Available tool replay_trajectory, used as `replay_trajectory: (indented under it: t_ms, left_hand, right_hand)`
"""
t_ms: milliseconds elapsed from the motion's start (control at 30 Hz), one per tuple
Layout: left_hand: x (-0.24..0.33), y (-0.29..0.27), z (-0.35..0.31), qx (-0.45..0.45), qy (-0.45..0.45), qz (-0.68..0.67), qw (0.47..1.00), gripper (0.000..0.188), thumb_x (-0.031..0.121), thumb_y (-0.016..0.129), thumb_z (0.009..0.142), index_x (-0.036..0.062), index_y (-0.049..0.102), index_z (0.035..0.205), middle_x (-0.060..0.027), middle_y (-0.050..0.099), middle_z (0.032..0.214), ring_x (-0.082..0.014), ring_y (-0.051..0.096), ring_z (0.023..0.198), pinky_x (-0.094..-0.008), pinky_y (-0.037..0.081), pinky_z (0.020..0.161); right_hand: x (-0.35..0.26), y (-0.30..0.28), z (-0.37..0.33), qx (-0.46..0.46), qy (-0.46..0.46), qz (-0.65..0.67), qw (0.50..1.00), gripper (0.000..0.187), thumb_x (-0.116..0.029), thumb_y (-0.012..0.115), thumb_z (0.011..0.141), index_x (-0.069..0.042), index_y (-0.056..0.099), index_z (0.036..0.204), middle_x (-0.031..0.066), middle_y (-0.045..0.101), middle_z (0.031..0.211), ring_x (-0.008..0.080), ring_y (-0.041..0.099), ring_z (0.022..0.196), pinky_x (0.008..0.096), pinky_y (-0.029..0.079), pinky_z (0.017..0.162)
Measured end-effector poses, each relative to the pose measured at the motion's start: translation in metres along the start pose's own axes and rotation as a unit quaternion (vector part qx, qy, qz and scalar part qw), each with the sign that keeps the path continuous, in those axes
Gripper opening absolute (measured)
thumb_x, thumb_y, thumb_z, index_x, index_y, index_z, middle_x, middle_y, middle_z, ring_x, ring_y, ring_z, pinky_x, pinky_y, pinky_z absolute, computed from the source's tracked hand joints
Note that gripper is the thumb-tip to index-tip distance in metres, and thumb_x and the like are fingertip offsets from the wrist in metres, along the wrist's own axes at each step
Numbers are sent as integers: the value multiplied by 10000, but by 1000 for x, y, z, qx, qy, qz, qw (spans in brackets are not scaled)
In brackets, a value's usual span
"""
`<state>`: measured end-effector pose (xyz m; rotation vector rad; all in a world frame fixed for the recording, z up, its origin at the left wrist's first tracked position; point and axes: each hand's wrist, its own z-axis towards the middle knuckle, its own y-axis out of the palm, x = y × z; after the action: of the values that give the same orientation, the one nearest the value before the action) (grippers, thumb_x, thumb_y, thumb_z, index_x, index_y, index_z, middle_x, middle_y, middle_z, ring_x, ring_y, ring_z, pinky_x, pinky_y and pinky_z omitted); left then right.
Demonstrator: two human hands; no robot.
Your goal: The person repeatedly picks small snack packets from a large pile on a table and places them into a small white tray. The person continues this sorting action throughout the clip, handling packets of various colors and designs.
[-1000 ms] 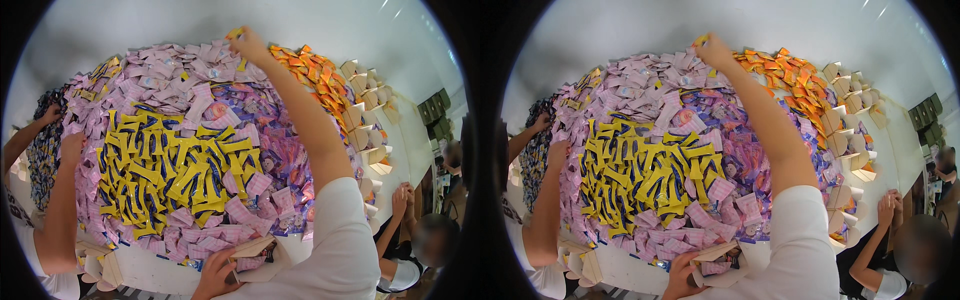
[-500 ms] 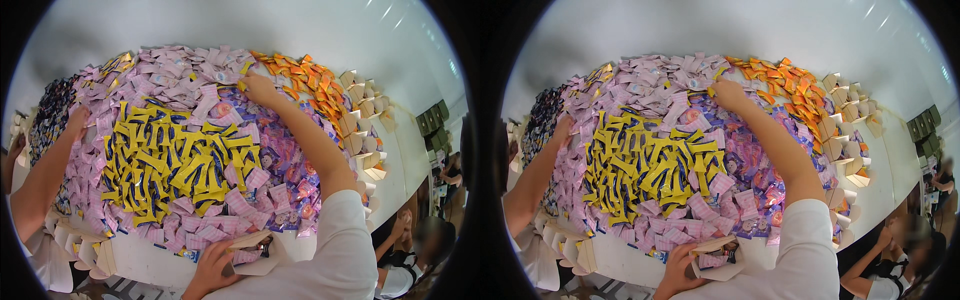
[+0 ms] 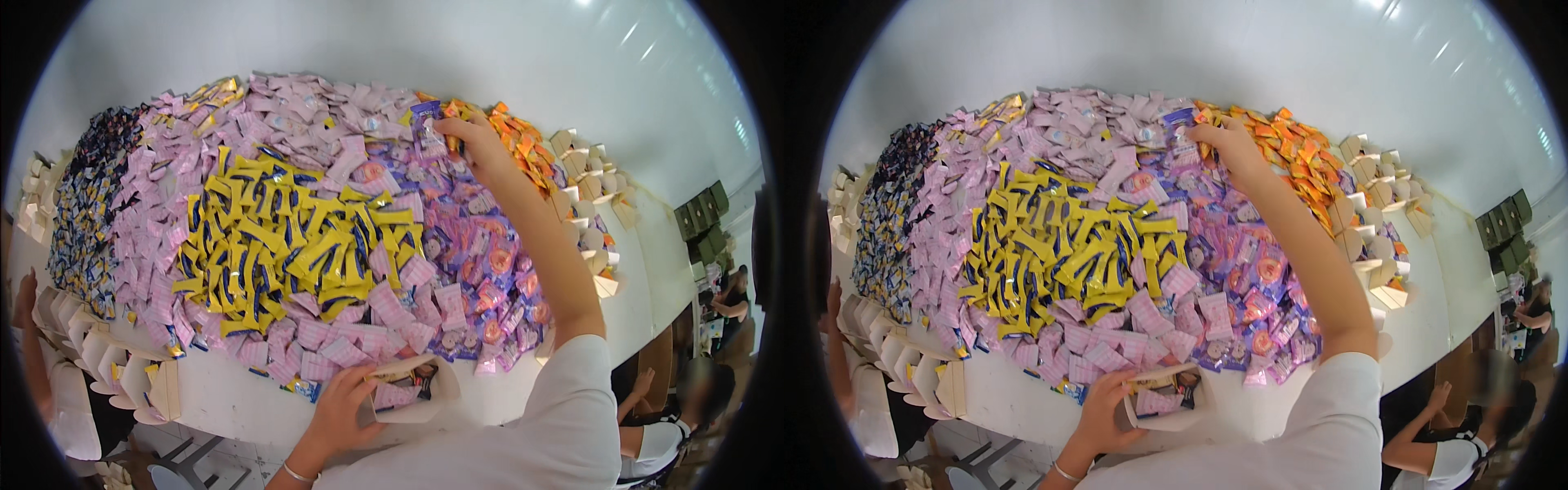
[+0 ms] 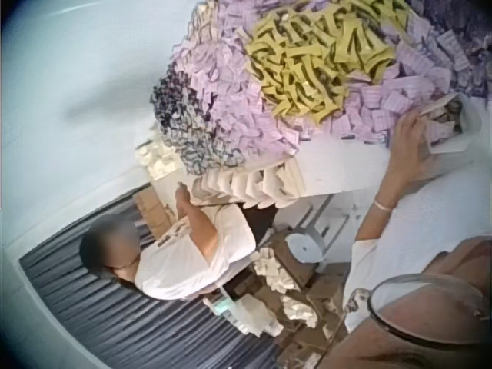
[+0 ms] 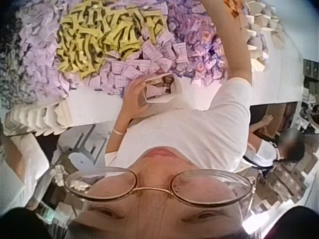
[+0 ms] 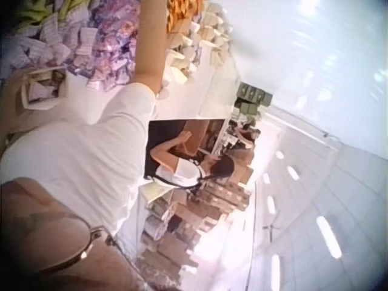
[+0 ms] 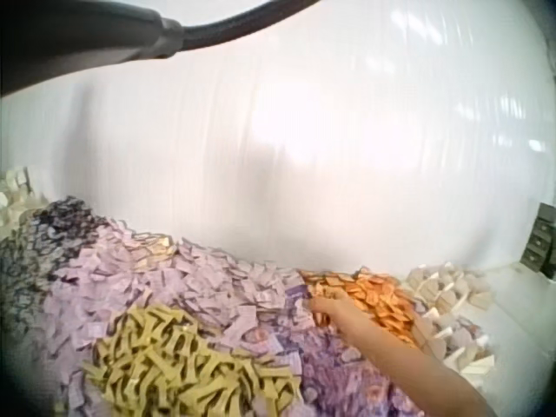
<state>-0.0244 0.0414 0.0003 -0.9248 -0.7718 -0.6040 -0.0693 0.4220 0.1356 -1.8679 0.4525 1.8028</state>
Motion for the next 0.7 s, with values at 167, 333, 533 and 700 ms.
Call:
replay_trajectory:
  t_ms: [167,333,533,700]
  left_hand:
    - [2,-2,-9,5,-36,22,999,878,177,786,524,67,323,1262,-179,461,1204,-374,460,1072,-432,385,901]
    - [-3,8,-9,31,-10,-27,999,962,208,811,535,34,261,1305,-173,457,1196,-355,463,1055,-413,399,867]
    - [-3,8,-12,46,-10,10,999,957,233,817,554,22,269,1310,-159,463,1184,-334,475,1032,-400,405,852]
    - [6,5,-6,42,-16,16,999,872,178,797,552,41,336,1279,-138,484,1176,-329,480,1047,-398,405,861]
  right_hand:
    - [-28,49,-150,-346,-25,-183,920,314,-188,684,667,-30,533,892,38,538,710,129,526,597,294,436,516]
    - [14,88,-239,-337,-158,-518,770,553,-256,729,647,-51,475,1093,82,535,862,256,580,680,342,465,582]
    - [26,91,-260,-233,-186,-407,863,657,-370,725,646,-51,460,1157,107,527,1018,281,571,859,350,466,691]
    - [30,71,-279,-200,-290,-377,856,489,-310,714,652,-43,521,1013,92,540,1010,259,554,902,431,395,893]
